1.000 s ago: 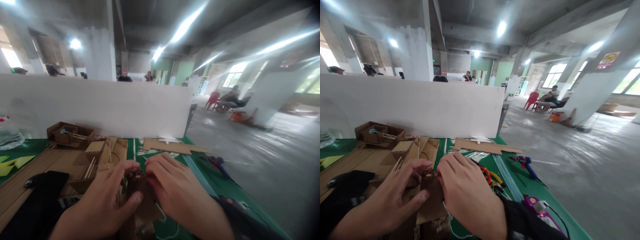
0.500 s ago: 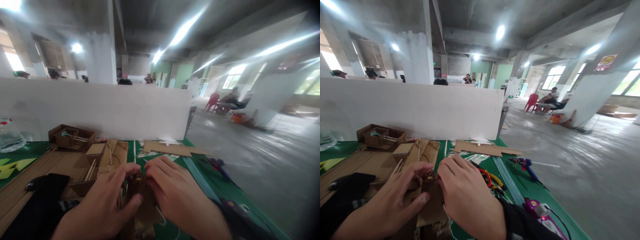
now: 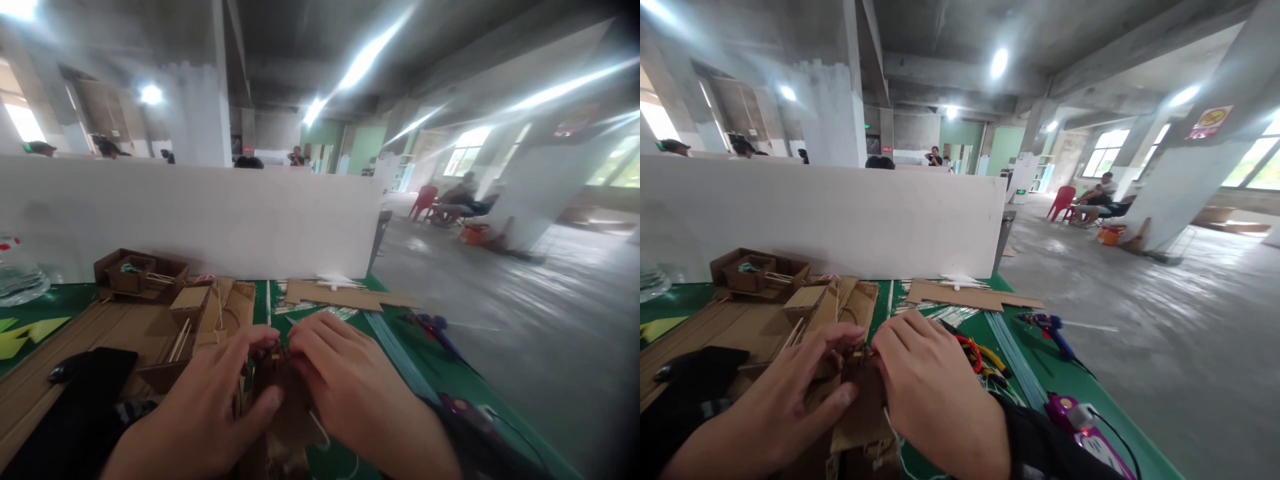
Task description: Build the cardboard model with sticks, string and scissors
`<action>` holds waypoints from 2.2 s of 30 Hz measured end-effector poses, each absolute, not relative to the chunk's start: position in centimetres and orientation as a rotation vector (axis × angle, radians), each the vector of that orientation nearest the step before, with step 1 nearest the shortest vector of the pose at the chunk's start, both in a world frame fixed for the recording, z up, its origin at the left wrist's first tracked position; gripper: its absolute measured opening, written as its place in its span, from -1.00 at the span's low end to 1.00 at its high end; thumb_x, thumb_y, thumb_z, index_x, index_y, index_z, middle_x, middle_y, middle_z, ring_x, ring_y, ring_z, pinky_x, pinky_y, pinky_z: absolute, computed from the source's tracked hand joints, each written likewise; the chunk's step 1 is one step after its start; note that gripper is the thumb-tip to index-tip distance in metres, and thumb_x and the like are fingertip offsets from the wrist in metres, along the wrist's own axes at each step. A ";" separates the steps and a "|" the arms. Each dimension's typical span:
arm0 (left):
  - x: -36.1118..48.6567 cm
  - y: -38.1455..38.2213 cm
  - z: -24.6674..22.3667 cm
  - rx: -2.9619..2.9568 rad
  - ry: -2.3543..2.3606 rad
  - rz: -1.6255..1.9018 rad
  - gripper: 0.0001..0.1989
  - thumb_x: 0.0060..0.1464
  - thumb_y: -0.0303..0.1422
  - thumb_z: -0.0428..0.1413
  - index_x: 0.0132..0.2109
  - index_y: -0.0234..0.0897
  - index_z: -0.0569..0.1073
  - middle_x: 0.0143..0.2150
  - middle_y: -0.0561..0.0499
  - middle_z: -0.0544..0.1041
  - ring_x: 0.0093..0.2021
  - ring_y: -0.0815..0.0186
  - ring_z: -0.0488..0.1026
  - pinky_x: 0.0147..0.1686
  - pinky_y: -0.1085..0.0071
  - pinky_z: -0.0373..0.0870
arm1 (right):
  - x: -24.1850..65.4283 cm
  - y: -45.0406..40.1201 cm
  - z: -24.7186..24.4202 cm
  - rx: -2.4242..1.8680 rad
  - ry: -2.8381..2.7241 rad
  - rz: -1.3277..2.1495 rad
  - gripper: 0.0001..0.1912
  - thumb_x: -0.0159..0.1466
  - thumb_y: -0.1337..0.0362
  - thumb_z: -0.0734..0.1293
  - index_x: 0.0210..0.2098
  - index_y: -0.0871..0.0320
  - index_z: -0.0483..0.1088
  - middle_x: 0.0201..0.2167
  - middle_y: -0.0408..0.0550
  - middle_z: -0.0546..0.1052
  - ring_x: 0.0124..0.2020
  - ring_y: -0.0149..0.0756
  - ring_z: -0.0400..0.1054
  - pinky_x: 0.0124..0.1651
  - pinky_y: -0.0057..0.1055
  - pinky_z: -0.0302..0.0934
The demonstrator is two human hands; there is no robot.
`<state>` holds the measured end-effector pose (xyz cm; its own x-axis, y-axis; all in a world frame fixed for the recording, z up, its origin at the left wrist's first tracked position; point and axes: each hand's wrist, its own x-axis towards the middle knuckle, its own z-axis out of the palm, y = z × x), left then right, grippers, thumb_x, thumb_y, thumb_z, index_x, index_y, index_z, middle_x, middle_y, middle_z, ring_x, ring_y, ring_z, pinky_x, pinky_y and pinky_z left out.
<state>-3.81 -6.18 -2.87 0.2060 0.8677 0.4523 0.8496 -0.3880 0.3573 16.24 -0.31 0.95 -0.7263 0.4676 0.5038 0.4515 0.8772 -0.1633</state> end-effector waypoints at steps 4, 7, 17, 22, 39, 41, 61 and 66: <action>-3.7 -6.3 -2.8 2.399 1.738 0.955 -0.54 0.15 -0.27 0.09 0.17 -0.04 0.17 0.04 -0.03 0.50 -0.08 0.15 0.52 -0.11 0.19 0.52 | 16.3 -0.4 1.1 -0.676 -2.527 0.062 -0.85 0.33 0.46 0.19 -0.31 0.20 0.35 -0.30 -0.02 0.45 -0.21 -0.19 0.27 -0.17 -0.24 0.25; -3.5 -6.4 -2.8 2.360 1.742 0.978 -0.56 0.15 -0.25 0.08 0.16 -0.04 0.19 0.04 -0.03 0.50 -0.08 0.13 0.52 -0.12 0.17 0.52 | 16.3 -0.4 1.3 -0.739 -2.525 0.115 -0.92 0.31 0.45 0.23 -0.28 0.18 0.33 -0.25 -0.04 0.45 -0.16 -0.19 0.28 -0.13 -0.23 0.26; -3.6 -6.3 -2.8 2.361 1.741 0.902 -0.55 0.16 -0.26 0.07 0.17 -0.02 0.15 0.04 -0.01 0.48 -0.06 0.14 0.50 -0.09 0.15 0.50 | 16.4 -0.4 1.1 -0.673 -2.532 0.098 -0.85 0.32 0.48 0.20 -0.30 0.19 0.37 -0.28 -0.02 0.45 -0.18 -0.20 0.26 -0.12 -0.22 0.26; -3.5 -6.4 -3.0 2.353 1.738 0.955 -0.56 0.15 -0.27 0.07 0.16 -0.05 0.17 0.04 -0.05 0.48 -0.08 0.13 0.50 -0.10 0.15 0.50 | 16.4 -0.5 1.2 -0.746 -2.510 0.134 -0.93 0.30 0.46 0.25 -0.27 0.18 0.32 -0.21 -0.04 0.44 -0.13 -0.19 0.27 -0.12 -0.21 0.27; -3.5 -6.4 -2.8 2.346 1.742 0.919 -0.55 0.16 -0.25 0.08 0.16 -0.01 0.16 0.03 0.00 0.49 -0.08 0.14 0.50 -0.11 0.15 0.52 | 16.4 -0.4 1.0 -0.727 -2.507 0.088 -0.90 0.31 0.47 0.23 -0.31 0.18 0.30 -0.23 -0.03 0.44 -0.16 -0.20 0.28 -0.15 -0.23 0.28; -3.6 -6.3 -2.7 2.354 1.744 0.895 -0.54 0.16 -0.24 0.08 0.17 -0.01 0.15 0.04 0.00 0.49 -0.08 0.14 0.50 -0.10 0.16 0.51 | 16.3 -0.4 0.9 -0.722 -2.527 0.068 -0.88 0.31 0.49 0.22 -0.32 0.19 0.32 -0.27 -0.03 0.44 -0.20 -0.19 0.27 -0.19 -0.24 0.27; -4.1 -6.7 -3.5 2.405 1.745 0.886 -0.22 0.01 0.03 0.19 0.28 -0.01 0.06 0.18 -0.12 0.41 0.06 0.01 0.47 -0.06 0.11 0.53 | 16.4 0.3 0.6 -0.671 -2.462 0.034 -0.87 0.31 0.46 0.24 -0.23 0.21 0.43 -0.27 -0.02 0.51 -0.15 -0.21 0.31 -0.07 -0.23 0.30; -4.1 -7.0 -3.2 2.506 1.644 0.836 0.09 -0.24 0.15 0.27 0.33 -0.01 -0.07 0.19 -0.22 0.39 0.03 -0.09 0.50 -0.10 0.03 0.55 | 16.7 0.0 1.0 -0.635 -2.528 0.055 -0.83 0.26 0.51 0.23 -0.28 0.23 0.45 -0.28 -0.01 0.51 -0.15 -0.19 0.31 -0.08 -0.22 0.33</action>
